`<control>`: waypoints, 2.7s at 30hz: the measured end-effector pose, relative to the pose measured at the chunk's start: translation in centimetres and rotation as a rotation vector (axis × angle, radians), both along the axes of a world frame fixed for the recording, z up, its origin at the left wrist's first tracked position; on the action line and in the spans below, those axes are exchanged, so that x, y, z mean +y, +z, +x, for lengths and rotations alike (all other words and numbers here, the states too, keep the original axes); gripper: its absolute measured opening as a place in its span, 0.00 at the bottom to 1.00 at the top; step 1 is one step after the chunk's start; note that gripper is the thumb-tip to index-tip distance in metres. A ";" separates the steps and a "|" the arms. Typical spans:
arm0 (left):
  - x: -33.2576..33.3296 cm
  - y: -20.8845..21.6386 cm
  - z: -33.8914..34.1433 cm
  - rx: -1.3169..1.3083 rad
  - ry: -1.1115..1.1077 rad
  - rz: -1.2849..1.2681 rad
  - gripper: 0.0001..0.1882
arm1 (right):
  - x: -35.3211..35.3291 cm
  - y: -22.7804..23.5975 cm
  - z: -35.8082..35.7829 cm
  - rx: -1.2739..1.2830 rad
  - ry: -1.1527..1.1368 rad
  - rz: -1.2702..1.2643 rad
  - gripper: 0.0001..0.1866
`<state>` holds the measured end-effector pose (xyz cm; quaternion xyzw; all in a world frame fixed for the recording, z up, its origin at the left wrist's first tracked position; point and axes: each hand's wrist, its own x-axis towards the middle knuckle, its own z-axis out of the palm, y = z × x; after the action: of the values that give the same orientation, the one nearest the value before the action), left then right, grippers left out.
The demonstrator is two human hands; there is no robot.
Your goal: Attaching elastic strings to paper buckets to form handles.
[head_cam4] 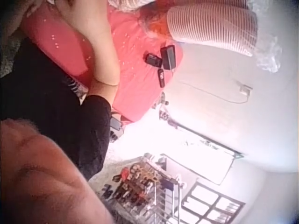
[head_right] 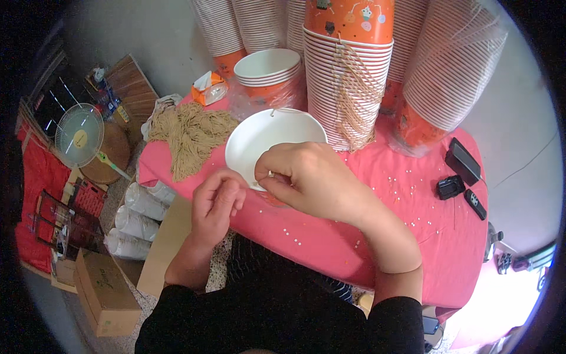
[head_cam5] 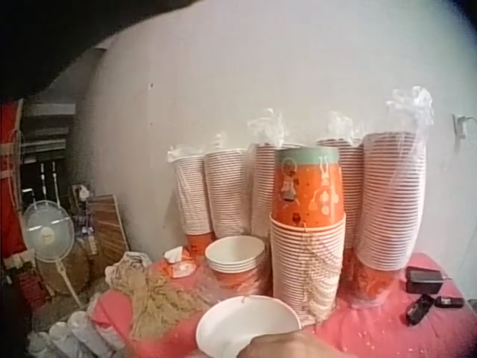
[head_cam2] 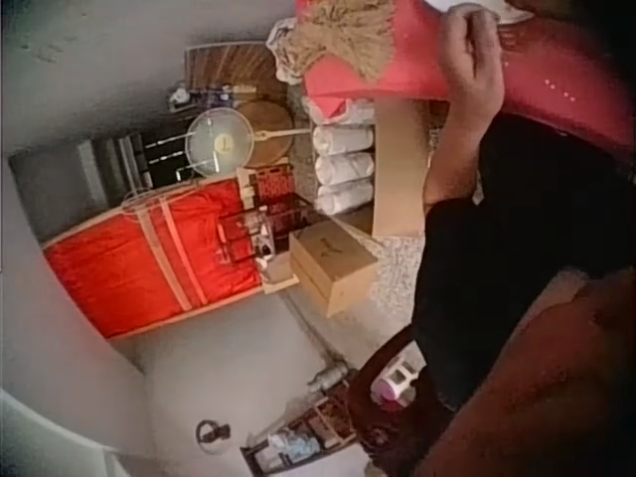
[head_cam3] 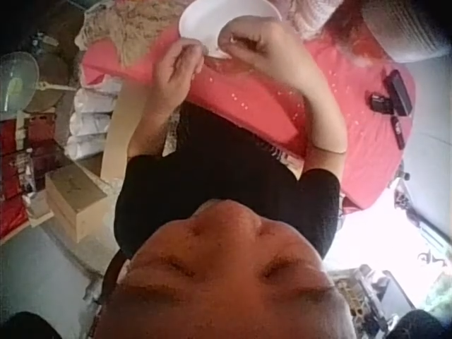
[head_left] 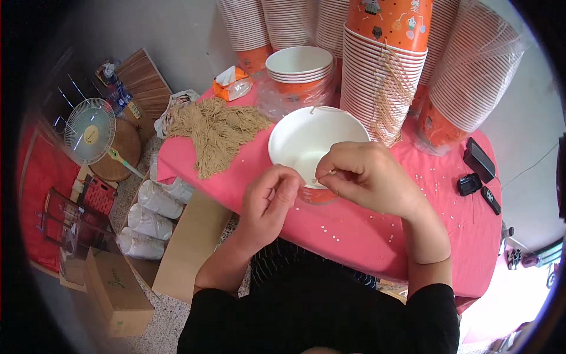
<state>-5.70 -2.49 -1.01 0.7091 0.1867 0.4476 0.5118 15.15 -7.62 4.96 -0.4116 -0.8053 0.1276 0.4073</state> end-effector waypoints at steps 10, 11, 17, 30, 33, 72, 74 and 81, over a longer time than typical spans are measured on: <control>-0.6 0.1 1.1 0.030 0.055 0.110 0.06 | 0.1 -0.5 -0.6 0.022 0.032 0.083 0.03; -0.6 0.1 1.1 0.038 0.079 0.151 0.05 | 0.1 -0.5 -0.5 0.022 0.030 0.082 0.03; -0.1 0.0 1.2 0.083 0.131 0.326 0.04 | 0.2 -0.3 0.1 0.046 0.037 0.020 0.03; 0.6 -1.4 1.1 0.398 0.325 0.795 0.11 | 1.1 -0.6 3.2 -0.232 -0.033 -0.058 0.03; 0.8 -1.4 1.1 0.348 0.319 0.910 0.11 | 1.0 -0.6 3.2 -0.236 0.017 -0.077 0.03; 2.4 -1.4 1.1 0.268 0.208 0.842 0.15 | 1.1 -0.8 3.0 -0.183 0.279 -0.391 0.07; 2.4 -1.8 1.3 0.270 0.186 0.769 0.14 | 1.3 -0.7 2.9 -0.199 0.279 -0.447 0.09; 1.5 -4.0 1.3 0.067 0.335 0.629 0.14 | 2.1 -1.3 2.8 -0.230 0.143 -0.500 0.09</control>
<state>-4.40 -0.98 -5.04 0.8058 0.1702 0.5374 0.1818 17.90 -5.56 3.67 -0.4533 -0.8167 0.3030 0.1888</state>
